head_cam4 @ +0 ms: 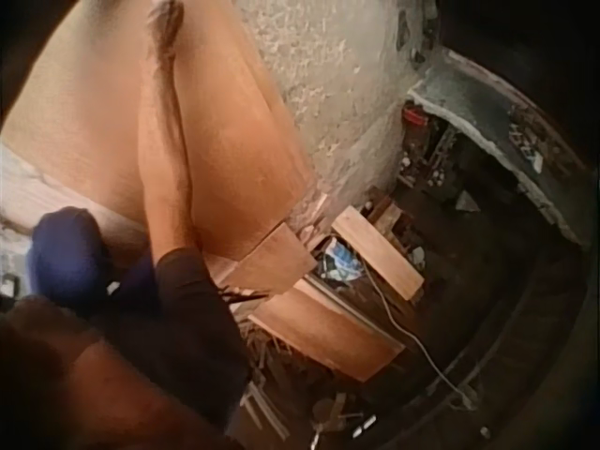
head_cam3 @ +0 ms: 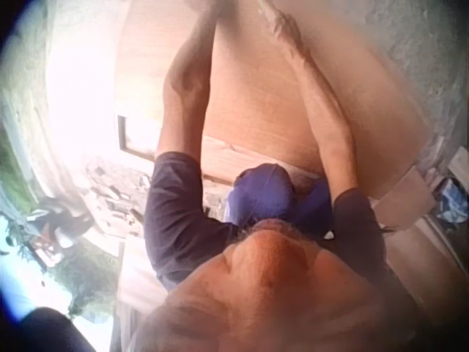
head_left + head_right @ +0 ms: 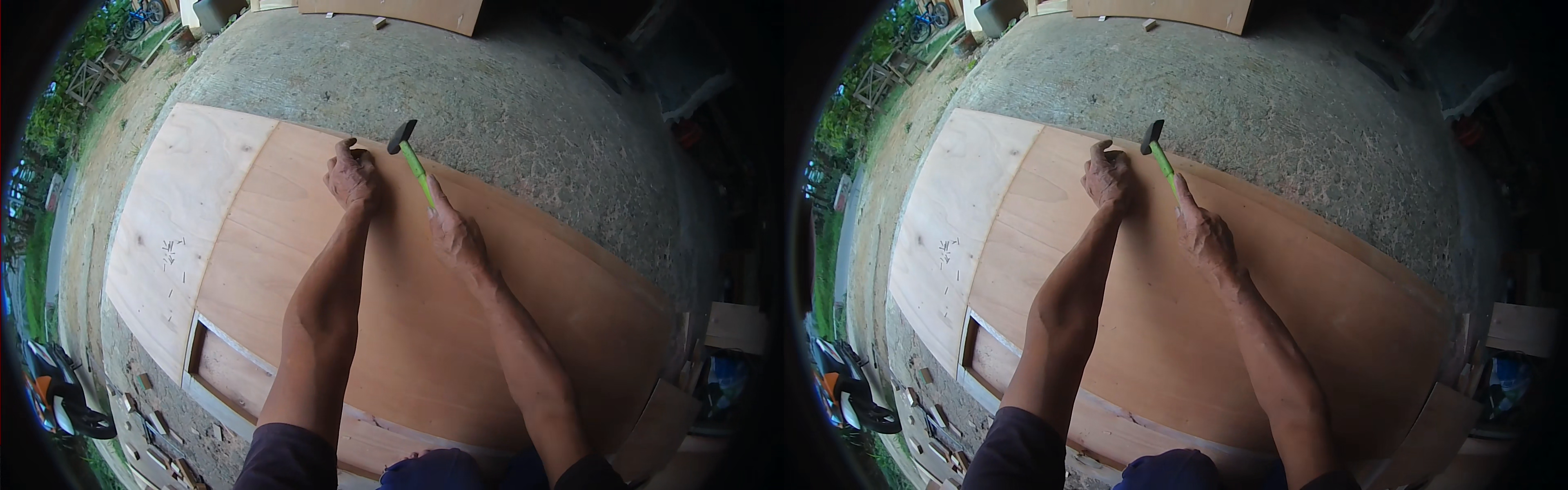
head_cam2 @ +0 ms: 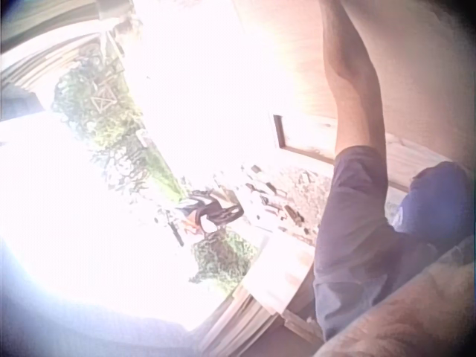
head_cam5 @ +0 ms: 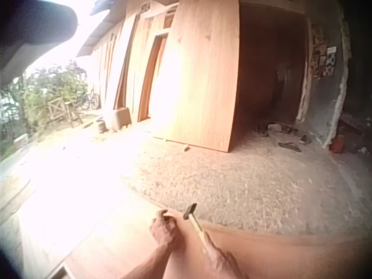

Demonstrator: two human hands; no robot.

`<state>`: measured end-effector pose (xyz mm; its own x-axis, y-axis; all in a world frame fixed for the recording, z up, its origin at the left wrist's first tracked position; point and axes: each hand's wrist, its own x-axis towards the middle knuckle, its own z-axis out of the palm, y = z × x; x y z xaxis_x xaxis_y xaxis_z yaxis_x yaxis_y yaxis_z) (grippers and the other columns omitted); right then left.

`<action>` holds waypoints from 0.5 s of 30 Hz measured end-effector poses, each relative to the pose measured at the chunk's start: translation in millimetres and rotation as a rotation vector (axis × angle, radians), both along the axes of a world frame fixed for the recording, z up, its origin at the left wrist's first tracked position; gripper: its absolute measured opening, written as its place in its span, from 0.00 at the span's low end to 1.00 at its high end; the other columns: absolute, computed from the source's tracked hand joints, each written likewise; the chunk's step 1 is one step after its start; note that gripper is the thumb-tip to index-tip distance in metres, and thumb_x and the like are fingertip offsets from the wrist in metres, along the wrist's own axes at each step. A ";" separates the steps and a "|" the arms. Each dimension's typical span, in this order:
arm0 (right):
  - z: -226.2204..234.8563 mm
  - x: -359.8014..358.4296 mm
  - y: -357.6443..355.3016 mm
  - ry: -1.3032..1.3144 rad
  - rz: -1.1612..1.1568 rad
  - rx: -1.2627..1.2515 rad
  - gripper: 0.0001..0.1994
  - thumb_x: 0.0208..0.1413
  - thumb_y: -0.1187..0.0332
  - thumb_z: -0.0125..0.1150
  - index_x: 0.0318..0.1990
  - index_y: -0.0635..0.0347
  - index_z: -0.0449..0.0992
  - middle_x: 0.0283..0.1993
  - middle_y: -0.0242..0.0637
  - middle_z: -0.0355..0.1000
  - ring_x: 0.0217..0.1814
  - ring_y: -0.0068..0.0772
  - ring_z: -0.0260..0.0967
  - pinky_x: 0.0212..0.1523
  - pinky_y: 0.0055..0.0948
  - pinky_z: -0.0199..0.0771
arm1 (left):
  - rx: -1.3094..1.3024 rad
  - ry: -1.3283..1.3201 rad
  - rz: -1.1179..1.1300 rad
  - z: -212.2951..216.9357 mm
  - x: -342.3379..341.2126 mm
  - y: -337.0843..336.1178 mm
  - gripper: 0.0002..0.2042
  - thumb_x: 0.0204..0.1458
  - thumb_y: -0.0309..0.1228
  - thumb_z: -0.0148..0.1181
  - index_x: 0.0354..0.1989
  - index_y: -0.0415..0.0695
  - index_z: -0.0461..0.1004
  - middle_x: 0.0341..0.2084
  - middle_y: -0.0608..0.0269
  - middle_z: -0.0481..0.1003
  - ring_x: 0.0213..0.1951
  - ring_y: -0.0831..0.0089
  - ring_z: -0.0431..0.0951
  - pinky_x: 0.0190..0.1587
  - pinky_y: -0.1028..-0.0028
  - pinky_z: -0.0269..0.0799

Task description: The person aligns a large wooden panel onto a frame and secures it by hammering nails along the edges. They use a hammer to drive nails into the wood, working methodically along the perimeter of the panel.

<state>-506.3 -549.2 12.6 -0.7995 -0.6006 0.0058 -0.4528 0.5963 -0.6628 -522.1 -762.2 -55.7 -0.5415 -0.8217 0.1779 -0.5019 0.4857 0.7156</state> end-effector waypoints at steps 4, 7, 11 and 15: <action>-8.2 -8.7 -33.0 0.149 0.087 -0.023 0.33 0.64 0.69 0.50 0.75 0.45 0.48 0.30 0.55 0.75 0.32 0.58 0.76 0.33 0.52 0.74 | -0.021 0.019 -0.018 -1.4 -0.2 0.5 0.15 0.55 0.36 0.58 0.52 0.56 0.72 0.38 0.73 0.82 0.51 0.70 0.74 0.56 0.64 0.61; -13.4 -18.8 -41.4 0.145 0.124 0.143 0.35 0.62 0.71 0.51 0.75 0.43 0.47 0.31 0.54 0.76 0.34 0.57 0.77 0.35 0.52 0.75 | -0.024 -0.008 -0.003 -3.6 -3.0 -0.8 0.15 0.55 0.36 0.58 0.52 0.55 0.72 0.38 0.73 0.83 0.51 0.70 0.74 0.56 0.64 0.61; -1.0 -19.5 -45.1 0.053 0.124 0.183 0.38 0.58 0.73 0.52 0.75 0.41 0.47 0.34 0.55 0.77 0.37 0.58 0.78 0.37 0.52 0.77 | -0.008 0.005 -0.009 -2.5 0.4 -1.6 0.18 0.54 0.34 0.59 0.54 0.54 0.71 0.39 0.73 0.82 0.51 0.69 0.74 0.57 0.64 0.61; -4.5 -13.8 -42.5 0.172 0.126 0.115 0.38 0.59 0.72 0.52 0.76 0.42 0.47 0.32 0.54 0.76 0.35 0.57 0.78 0.35 0.51 0.76 | 0.044 0.114 0.056 -4.2 -3.0 0.1 0.22 0.53 0.29 0.59 0.58 0.51 0.68 0.46 0.65 0.79 0.56 0.64 0.72 0.61 0.62 0.60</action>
